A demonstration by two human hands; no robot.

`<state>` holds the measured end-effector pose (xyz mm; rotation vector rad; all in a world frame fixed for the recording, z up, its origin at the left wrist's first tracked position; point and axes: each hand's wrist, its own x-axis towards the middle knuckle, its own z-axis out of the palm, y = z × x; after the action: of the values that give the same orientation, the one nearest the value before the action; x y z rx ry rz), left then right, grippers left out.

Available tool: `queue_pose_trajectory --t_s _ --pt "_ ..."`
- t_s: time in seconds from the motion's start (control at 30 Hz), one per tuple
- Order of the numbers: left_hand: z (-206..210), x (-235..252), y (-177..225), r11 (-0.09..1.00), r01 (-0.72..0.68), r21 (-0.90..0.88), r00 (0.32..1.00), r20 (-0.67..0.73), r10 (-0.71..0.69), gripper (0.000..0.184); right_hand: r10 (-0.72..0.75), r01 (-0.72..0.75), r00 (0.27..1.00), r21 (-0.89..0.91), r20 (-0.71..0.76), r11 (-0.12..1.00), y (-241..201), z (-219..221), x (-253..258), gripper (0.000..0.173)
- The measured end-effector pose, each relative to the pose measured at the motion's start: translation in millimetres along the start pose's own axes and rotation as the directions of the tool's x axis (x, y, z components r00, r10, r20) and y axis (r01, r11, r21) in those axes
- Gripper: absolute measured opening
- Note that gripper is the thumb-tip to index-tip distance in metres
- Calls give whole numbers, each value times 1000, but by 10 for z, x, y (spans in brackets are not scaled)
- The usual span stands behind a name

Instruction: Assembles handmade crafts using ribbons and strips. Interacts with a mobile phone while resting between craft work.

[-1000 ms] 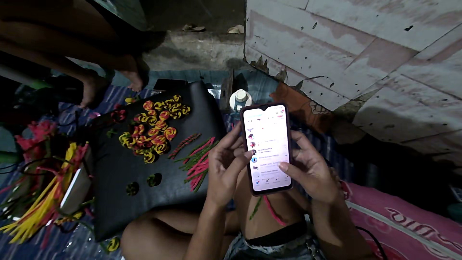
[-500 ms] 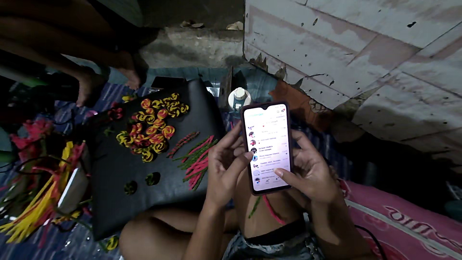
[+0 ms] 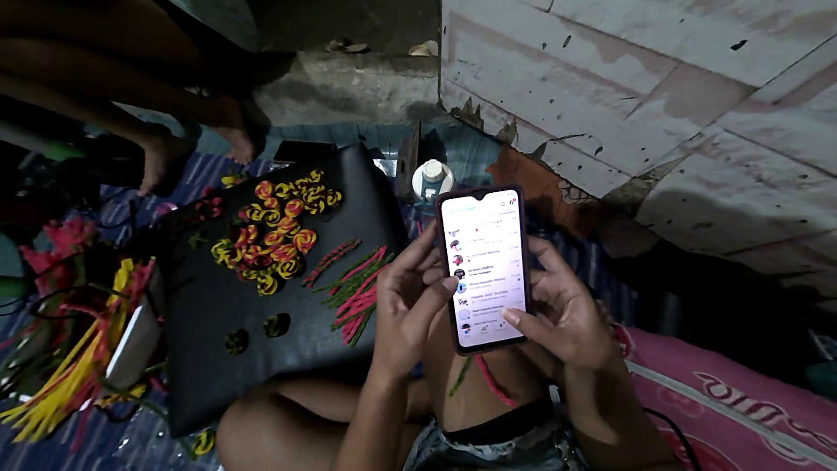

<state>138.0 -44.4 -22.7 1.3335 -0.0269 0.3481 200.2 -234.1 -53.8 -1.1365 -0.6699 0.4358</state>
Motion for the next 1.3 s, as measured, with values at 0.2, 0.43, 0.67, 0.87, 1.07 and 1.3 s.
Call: queue_pose_trajectory --t_s 0.2,0.43,0.67,0.87,1.07,1.3 --pt "7 -3 1 1000 -2 -12 1000 4 2 49 0 0 1000 28 -4 1000 -3 -22 -16 56" --pt "0 -5 -7 1000 4 4 1000 -3 -4 48 13 -14 1000 77 4 997 7 -34 -20 53" --pt "-1 1 -9 1000 -2 20 1000 -13 3 50 10 -10 1000 -28 -4 1000 -24 2 -10 65" --pt "-7 -2 -4 1000 -2 14 1000 -22 2 51 18 -18 1000 -9 4 1000 -31 9 13 66" --pt "-11 -3 4 1000 -4 31 1000 -26 5 52 16 -16 1000 -24 5 1000 -31 16 18 64" --pt "-19 -4 1 1000 -7 10 1000 -24 7 52 1 -8 999 128 51 992 17 -30 32 51"
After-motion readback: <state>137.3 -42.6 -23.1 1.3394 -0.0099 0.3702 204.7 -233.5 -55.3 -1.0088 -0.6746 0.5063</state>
